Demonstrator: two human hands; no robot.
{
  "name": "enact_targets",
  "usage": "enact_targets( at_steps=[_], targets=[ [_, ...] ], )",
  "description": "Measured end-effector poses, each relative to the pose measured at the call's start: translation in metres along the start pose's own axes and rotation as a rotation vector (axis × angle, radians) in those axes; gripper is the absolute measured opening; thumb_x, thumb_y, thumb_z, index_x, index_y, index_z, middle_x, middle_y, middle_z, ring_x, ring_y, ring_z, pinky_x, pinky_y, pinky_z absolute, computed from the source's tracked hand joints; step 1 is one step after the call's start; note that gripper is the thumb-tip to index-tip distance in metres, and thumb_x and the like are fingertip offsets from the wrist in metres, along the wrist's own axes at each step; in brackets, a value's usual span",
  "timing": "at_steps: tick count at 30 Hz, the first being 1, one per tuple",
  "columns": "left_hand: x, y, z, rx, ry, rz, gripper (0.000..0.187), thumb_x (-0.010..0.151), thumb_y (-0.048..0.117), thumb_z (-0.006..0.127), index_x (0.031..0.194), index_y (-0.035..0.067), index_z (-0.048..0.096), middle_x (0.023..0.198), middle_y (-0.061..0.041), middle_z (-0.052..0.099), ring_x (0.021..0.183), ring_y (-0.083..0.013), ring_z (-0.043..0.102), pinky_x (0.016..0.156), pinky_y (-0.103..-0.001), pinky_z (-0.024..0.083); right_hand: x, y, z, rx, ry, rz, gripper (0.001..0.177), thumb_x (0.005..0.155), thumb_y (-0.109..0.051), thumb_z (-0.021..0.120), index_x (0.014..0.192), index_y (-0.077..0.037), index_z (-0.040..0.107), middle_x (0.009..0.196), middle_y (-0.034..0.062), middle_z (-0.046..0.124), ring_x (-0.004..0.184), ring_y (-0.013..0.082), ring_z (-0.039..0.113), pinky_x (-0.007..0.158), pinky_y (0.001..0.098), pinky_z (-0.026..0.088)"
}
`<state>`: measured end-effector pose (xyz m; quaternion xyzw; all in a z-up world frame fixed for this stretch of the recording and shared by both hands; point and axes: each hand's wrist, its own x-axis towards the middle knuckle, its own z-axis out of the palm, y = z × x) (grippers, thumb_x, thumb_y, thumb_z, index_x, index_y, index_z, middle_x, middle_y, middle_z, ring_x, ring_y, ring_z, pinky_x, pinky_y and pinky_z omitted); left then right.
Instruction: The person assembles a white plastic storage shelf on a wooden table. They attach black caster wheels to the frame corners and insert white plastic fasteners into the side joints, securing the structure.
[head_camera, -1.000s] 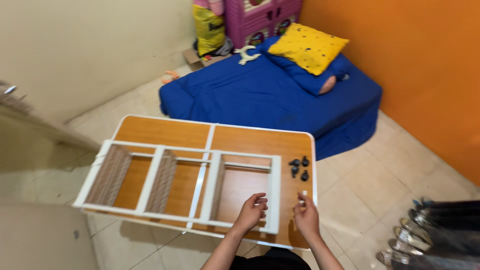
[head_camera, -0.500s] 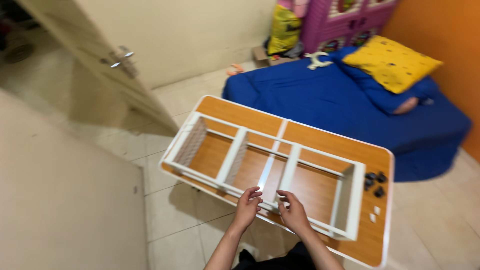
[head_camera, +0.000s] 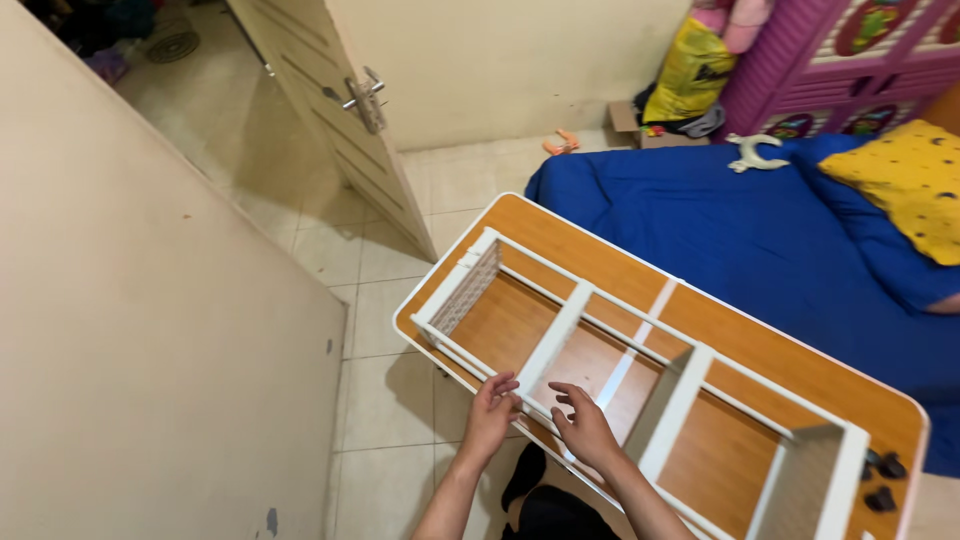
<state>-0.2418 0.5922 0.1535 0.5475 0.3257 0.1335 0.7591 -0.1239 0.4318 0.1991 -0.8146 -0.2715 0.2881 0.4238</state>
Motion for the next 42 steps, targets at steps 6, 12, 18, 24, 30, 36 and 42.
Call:
enact_targets(
  at_steps=[6,12,18,24,30,36,42],
  targets=[
    [0.058,0.030,-0.039,0.078,0.076,-0.039,0.043,0.095,0.009,0.057,0.139,0.010,0.058,0.132,-0.007,0.068,0.106,-0.0156,0.068,0.082,-0.029,0.057,0.080,-0.004,0.036,0.093,0.012,-0.001,0.045,0.090,-0.012,0.063,0.135,-0.012,0.061,0.130,0.0097,0.071,0.119,0.0225,0.071,0.087,0.0359,0.062],
    [0.103,0.060,-0.055,0.094,0.102,-0.075,0.043,0.097,0.009,0.052,0.139,0.012,0.057,0.133,-0.005,0.068,0.109,-0.0158,0.067,0.085,-0.031,0.056,0.122,-0.028,0.046,0.089,-0.114,0.003,0.045,0.093,-0.011,0.061,0.138,-0.010,0.057,0.137,0.0089,0.066,0.124,0.0221,0.068,0.092,0.0358,0.059],
    [0.147,0.073,-0.058,0.092,0.094,-0.044,0.045,0.094,0.007,0.056,0.139,0.010,0.058,0.132,-0.008,0.068,0.109,-0.0169,0.067,0.086,-0.034,0.055,0.143,-0.061,0.039,0.097,-0.127,0.031,0.046,0.094,-0.012,0.060,0.140,-0.010,0.056,0.142,0.0083,0.062,0.126,0.0224,0.066,0.091,0.0365,0.059],
    [0.216,0.068,-0.086,0.189,0.075,0.053,0.041,0.096,0.008,0.056,0.137,0.006,0.059,0.131,-0.012,0.070,0.109,-0.0221,0.067,0.085,-0.033,0.053,0.170,-0.082,0.041,0.088,-0.034,0.070,0.046,0.095,-0.014,0.060,0.140,-0.008,0.055,0.143,0.0087,0.059,0.127,0.0225,0.064,0.091,0.0348,0.059],
    [0.294,0.083,-0.126,0.363,0.056,0.151,0.043,0.093,0.008,0.059,0.136,0.002,0.057,0.132,-0.016,0.068,0.119,-0.0243,0.066,0.101,-0.036,0.053,0.220,-0.109,0.059,0.074,0.081,0.148,0.046,0.095,-0.016,0.060,0.140,-0.008,0.055,0.143,0.0084,0.059,0.126,0.0229,0.064,0.094,0.0341,0.059],
    [0.349,0.092,-0.150,0.567,-0.110,-0.008,0.053,0.093,0.016,0.062,0.143,0.000,0.052,0.139,-0.018,0.064,0.125,-0.0261,0.065,0.106,-0.038,0.050,0.268,-0.125,0.101,0.107,0.185,0.157,0.046,0.096,-0.014,0.061,0.141,-0.004,0.055,0.140,0.0128,0.059,0.124,0.0254,0.065,0.099,0.0347,0.056],
    [0.370,0.078,-0.165,0.410,-0.317,-0.080,0.045,0.096,0.011,0.056,0.139,-0.005,0.057,0.136,-0.019,0.067,0.125,-0.0257,0.065,0.105,-0.034,0.051,0.300,-0.134,0.138,0.163,0.307,0.247,0.048,0.094,-0.011,0.062,0.140,-0.002,0.054,0.137,0.0138,0.058,0.122,0.0261,0.067,0.094,0.0369,0.060]
  ],
)
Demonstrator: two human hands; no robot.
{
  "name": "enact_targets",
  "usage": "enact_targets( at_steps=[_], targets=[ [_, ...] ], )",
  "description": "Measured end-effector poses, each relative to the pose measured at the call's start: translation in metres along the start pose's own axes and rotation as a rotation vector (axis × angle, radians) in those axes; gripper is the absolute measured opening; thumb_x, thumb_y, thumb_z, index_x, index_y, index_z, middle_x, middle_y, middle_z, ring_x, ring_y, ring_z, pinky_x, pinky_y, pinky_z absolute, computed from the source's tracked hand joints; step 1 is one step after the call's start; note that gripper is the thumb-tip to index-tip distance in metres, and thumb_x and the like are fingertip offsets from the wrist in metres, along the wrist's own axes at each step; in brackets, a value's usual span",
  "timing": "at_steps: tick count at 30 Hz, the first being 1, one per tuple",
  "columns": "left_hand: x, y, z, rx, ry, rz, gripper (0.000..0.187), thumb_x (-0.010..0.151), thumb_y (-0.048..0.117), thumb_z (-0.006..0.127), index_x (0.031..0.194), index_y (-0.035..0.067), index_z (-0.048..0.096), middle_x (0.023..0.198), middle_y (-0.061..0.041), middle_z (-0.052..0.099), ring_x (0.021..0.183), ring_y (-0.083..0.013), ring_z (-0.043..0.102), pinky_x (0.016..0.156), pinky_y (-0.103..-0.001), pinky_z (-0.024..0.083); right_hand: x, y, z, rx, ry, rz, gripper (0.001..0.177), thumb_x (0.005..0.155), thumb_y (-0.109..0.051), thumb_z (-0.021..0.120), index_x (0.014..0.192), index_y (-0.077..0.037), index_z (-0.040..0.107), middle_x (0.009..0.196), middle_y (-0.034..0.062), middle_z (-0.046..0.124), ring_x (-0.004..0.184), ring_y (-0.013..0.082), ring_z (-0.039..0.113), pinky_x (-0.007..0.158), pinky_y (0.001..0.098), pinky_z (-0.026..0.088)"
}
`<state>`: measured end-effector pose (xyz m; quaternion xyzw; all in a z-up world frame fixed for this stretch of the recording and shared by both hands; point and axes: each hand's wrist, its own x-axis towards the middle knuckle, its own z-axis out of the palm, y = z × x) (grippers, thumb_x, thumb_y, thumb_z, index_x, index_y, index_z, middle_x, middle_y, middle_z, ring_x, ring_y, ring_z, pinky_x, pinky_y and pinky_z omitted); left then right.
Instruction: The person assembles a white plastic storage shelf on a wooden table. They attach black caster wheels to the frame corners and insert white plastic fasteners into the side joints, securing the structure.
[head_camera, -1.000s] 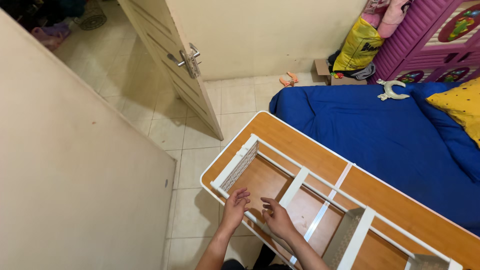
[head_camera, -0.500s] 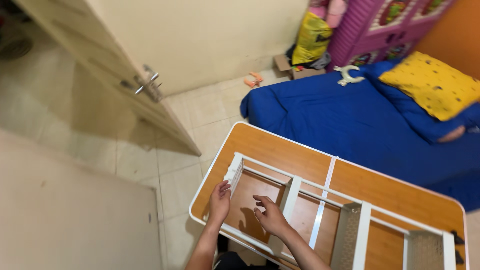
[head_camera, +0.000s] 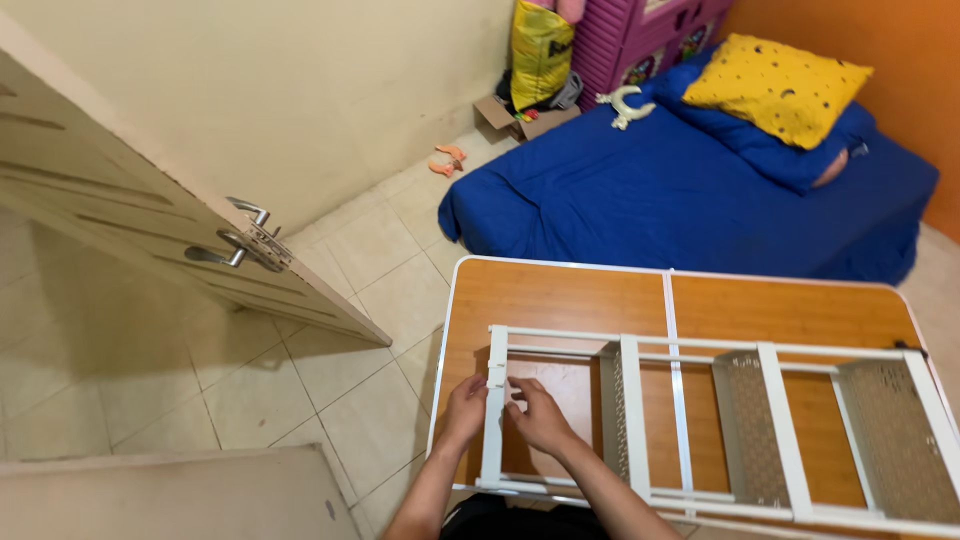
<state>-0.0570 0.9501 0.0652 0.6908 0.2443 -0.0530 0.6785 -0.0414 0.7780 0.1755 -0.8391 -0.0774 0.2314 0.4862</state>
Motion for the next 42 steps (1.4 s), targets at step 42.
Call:
enact_targets(
  at_steps=[42],
  targets=[
    [-0.002,0.017,-0.028,-0.189,-0.368,-0.149,0.042,0.100,0.010,0.048,0.138,0.000,0.062,0.127,-0.009,0.071,0.110,-0.0181,0.067,0.093,-0.032,0.055,-0.011,-0.018,0.048,-0.102,0.232,-0.029,0.051,0.085,-0.006,0.067,0.134,0.004,0.059,0.136,0.0144,0.059,0.121,0.0316,0.063,0.103,0.0373,0.051]
  ],
)
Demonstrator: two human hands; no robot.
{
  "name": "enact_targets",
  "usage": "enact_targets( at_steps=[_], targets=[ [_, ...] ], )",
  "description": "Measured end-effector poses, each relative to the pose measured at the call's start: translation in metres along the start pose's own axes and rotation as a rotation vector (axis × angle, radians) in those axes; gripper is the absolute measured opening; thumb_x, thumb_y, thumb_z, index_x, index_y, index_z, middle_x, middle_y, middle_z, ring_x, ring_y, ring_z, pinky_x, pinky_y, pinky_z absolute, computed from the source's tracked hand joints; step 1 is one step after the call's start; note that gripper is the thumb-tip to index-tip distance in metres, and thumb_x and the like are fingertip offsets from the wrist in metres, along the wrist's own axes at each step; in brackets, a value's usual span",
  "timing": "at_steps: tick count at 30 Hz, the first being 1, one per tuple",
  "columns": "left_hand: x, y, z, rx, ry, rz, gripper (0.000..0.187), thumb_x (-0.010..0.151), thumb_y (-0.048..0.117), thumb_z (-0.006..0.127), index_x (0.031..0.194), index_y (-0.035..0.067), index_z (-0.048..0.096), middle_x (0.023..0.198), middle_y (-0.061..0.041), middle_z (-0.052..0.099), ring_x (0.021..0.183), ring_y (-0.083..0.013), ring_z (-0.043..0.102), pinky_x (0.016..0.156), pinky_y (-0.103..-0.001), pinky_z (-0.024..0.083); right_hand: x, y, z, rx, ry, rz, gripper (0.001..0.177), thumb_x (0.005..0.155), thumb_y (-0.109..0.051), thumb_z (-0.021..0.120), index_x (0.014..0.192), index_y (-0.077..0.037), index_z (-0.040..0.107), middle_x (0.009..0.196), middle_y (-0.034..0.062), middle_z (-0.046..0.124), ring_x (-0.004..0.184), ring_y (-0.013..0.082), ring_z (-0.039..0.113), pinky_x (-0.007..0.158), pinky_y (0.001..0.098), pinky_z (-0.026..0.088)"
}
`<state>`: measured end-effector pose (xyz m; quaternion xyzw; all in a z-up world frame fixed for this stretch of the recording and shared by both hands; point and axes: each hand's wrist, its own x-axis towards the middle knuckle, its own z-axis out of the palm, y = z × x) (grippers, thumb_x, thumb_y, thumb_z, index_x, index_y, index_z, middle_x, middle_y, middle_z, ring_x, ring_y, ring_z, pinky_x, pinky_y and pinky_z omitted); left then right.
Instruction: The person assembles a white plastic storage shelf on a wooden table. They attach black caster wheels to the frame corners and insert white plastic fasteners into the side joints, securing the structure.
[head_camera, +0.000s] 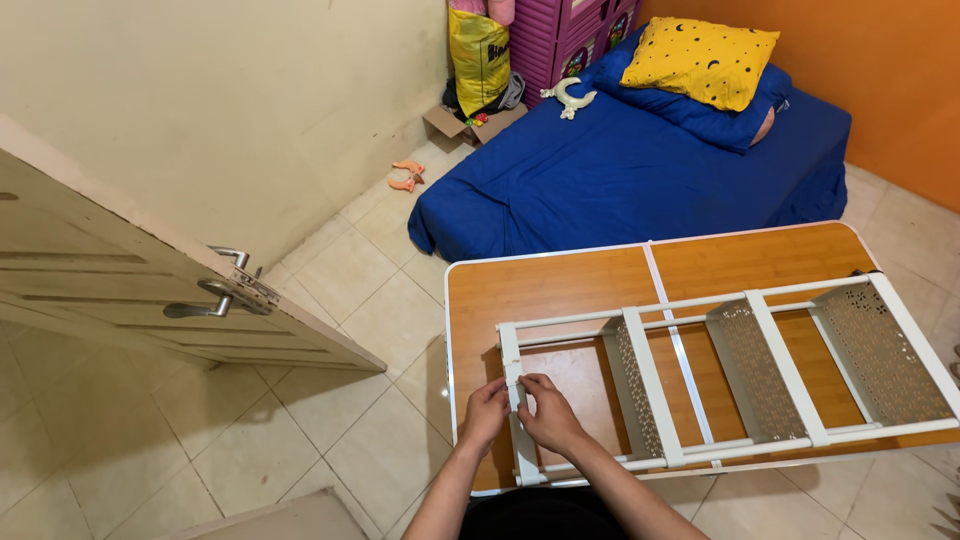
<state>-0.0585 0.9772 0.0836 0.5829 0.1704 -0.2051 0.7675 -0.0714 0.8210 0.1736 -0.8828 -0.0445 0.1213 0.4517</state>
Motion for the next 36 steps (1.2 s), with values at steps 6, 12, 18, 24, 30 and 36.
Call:
enact_targets(
  at_steps=[6,12,18,24,30,36],
  targets=[
    [0.008,-0.011,-0.005,-0.058,-0.009,-0.010,0.043,0.099,0.008,0.047,0.140,-0.002,0.058,0.132,-0.012,0.068,0.115,-0.0193,0.066,0.097,-0.033,0.056,-0.002,-0.011,-0.010,-0.036,-0.012,-0.080,0.058,0.078,-0.006,0.070,0.135,0.004,0.059,0.137,0.0168,0.056,0.121,0.0339,0.062,0.102,0.0390,0.051],
    [0.009,-0.012,-0.006,-0.023,0.007,-0.013,0.045,0.096,0.002,0.047,0.140,-0.002,0.058,0.133,-0.012,0.068,0.115,-0.0198,0.067,0.096,-0.033,0.056,-0.002,-0.013,-0.012,-0.035,-0.046,0.007,0.055,0.080,-0.007,0.070,0.133,0.001,0.059,0.136,0.0144,0.058,0.108,0.0322,0.068,0.092,0.0389,0.057],
    [0.008,-0.010,-0.005,0.080,0.062,-0.024,0.042,0.099,0.005,0.048,0.141,0.001,0.057,0.129,-0.009,0.069,0.106,-0.0171,0.068,0.090,-0.032,0.058,0.010,0.000,0.001,-0.007,0.106,-0.034,0.035,0.083,0.000,0.068,0.117,0.000,0.069,0.115,0.0160,0.068,0.097,0.0298,0.073,0.083,0.0387,0.060],
    [0.016,-0.019,-0.007,0.057,0.098,0.013,0.040,0.097,0.000,0.055,0.137,-0.001,0.062,0.119,-0.010,0.070,0.094,-0.0174,0.068,0.081,-0.032,0.062,0.022,0.010,0.007,-0.066,0.122,-0.027,0.025,0.078,0.002,0.072,0.103,0.001,0.073,0.104,0.0176,0.069,0.088,0.0314,0.074,0.078,0.0397,0.061],
    [0.017,-0.022,-0.008,0.094,0.143,-0.004,0.039,0.096,0.000,0.055,0.134,-0.001,0.064,0.117,-0.010,0.071,0.093,-0.0174,0.070,0.079,-0.033,0.064,0.028,0.012,0.009,-0.176,0.134,-0.054,0.012,0.080,-0.003,0.073,0.091,-0.001,0.077,0.096,0.0174,0.071,0.088,0.0355,0.070,0.078,0.0431,0.058],
    [0.010,-0.022,-0.006,0.086,0.141,0.015,0.039,0.094,-0.001,0.058,0.133,-0.001,0.064,0.119,-0.010,0.071,0.094,-0.0184,0.073,0.080,-0.032,0.063,0.024,0.010,0.007,-0.186,0.093,-0.039,0.010,0.085,-0.007,0.071,0.092,-0.001,0.076,0.098,0.0164,0.070,0.089,0.0365,0.070,0.080,0.0446,0.057]
  ],
)
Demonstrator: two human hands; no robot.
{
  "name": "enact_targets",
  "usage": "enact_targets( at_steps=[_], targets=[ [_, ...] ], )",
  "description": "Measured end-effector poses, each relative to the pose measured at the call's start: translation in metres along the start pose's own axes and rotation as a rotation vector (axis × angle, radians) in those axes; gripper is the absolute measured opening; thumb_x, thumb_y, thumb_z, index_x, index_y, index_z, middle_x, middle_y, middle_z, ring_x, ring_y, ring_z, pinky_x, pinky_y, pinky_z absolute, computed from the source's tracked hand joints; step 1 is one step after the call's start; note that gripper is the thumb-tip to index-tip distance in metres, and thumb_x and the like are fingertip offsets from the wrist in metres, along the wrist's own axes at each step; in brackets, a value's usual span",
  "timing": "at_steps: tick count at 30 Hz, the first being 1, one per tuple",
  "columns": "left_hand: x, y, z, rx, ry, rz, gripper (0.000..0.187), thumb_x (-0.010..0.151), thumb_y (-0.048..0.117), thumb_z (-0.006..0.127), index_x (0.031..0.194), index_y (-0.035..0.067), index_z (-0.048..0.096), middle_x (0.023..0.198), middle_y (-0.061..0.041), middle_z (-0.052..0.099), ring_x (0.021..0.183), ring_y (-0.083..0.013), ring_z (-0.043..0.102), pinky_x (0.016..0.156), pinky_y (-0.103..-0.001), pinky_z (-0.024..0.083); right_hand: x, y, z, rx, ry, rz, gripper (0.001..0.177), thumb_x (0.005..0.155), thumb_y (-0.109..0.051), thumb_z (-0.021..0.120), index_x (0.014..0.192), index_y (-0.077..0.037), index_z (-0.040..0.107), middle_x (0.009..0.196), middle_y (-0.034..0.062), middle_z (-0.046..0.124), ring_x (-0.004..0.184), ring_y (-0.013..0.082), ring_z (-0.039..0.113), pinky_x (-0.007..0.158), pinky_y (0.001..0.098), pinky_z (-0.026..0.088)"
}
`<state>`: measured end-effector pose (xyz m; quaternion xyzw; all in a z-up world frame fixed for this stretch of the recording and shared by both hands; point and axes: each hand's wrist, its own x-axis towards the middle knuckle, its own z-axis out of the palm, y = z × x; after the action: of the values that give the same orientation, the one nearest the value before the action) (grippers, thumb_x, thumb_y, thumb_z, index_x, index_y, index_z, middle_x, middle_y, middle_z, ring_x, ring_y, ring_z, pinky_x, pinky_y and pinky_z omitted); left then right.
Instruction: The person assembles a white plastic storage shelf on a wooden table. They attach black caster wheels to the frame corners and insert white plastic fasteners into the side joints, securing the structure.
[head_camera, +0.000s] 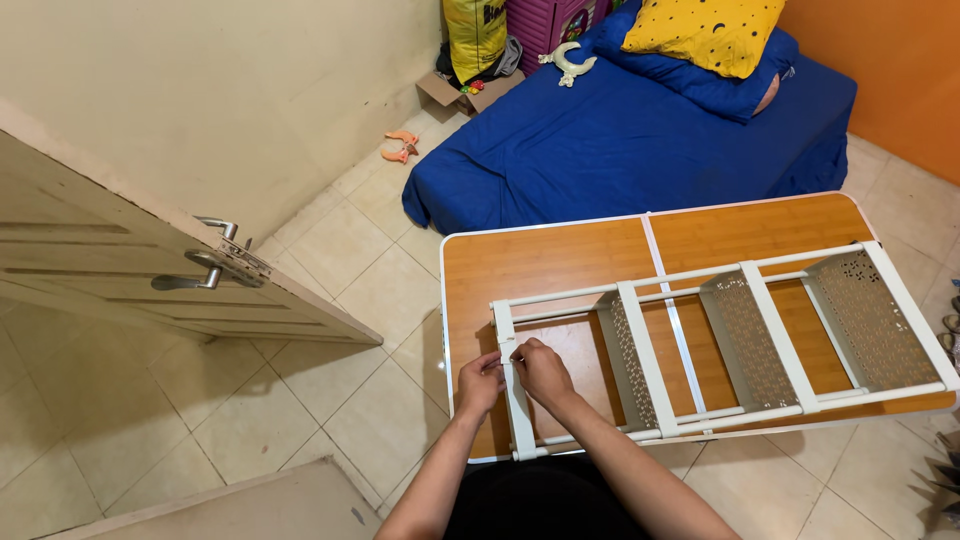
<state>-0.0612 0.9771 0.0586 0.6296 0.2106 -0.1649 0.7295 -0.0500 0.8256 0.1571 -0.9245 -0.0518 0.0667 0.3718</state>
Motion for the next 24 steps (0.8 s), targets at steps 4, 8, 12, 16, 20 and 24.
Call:
enact_targets(
  at_steps=[4,8,12,16,20,24],
  targets=[
    [0.001,0.000,0.003,-0.004,0.028,-0.002,0.036,0.095,0.000,0.061,0.130,-0.004,0.065,0.118,-0.012,0.071,0.094,-0.0192,0.073,0.080,-0.031,0.065,-0.001,0.001,-0.001,-0.004,0.024,-0.081,0.010,0.086,-0.007,0.071,0.092,-0.002,0.076,0.100,0.0154,0.070,0.089,0.0371,0.070,0.081,0.0444,0.057],
    [0.002,0.002,0.002,0.002,0.030,-0.019,0.033,0.096,0.002,0.062,0.128,-0.005,0.066,0.115,-0.015,0.072,0.092,-0.0210,0.075,0.079,-0.032,0.066,-0.002,0.002,-0.002,-0.011,0.037,-0.110,0.012,0.087,-0.007,0.070,0.095,-0.002,0.076,0.102,0.0136,0.071,0.089,0.0363,0.070,0.080,0.0436,0.057],
    [0.001,0.007,-0.001,-0.010,0.021,-0.042,0.028,0.096,0.004,0.063,0.123,-0.005,0.067,0.110,-0.016,0.073,0.091,-0.0223,0.076,0.078,-0.034,0.066,-0.003,0.001,-0.003,-0.035,0.022,-0.109,0.013,0.090,-0.008,0.068,0.098,-0.003,0.076,0.104,0.0115,0.071,0.090,0.0346,0.071,0.079,0.0423,0.058],
    [-0.002,0.007,-0.001,-0.014,0.034,-0.077,0.024,0.097,0.005,0.063,0.119,-0.003,0.067,0.107,-0.015,0.072,0.090,-0.0229,0.075,0.078,-0.035,0.066,-0.006,0.002,-0.007,-0.082,0.097,-0.336,0.014,0.085,-0.006,0.068,0.096,-0.002,0.076,0.107,0.0115,0.072,0.092,0.0331,0.071,0.078,0.0415,0.058],
    [0.002,0.005,-0.001,-0.024,0.030,-0.072,0.024,0.097,0.005,0.062,0.119,-0.002,0.068,0.106,-0.013,0.071,0.090,-0.0218,0.074,0.078,-0.035,0.066,0.000,0.001,-0.013,-0.067,0.059,-0.323,0.016,0.086,-0.010,0.071,0.099,-0.002,0.076,0.100,0.0114,0.073,0.090,0.0330,0.071,0.078,0.0416,0.058],
    [0.004,0.001,0.001,-0.041,0.033,-0.073,0.024,0.097,0.006,0.062,0.120,0.000,0.068,0.107,-0.011,0.071,0.088,-0.0214,0.073,0.076,-0.035,0.066,0.002,0.000,-0.018,-0.090,0.047,-0.335,0.018,0.084,-0.013,0.075,0.099,-0.002,0.077,0.092,0.0123,0.072,0.087,0.0332,0.070,0.077,0.0413,0.057]
  ],
)
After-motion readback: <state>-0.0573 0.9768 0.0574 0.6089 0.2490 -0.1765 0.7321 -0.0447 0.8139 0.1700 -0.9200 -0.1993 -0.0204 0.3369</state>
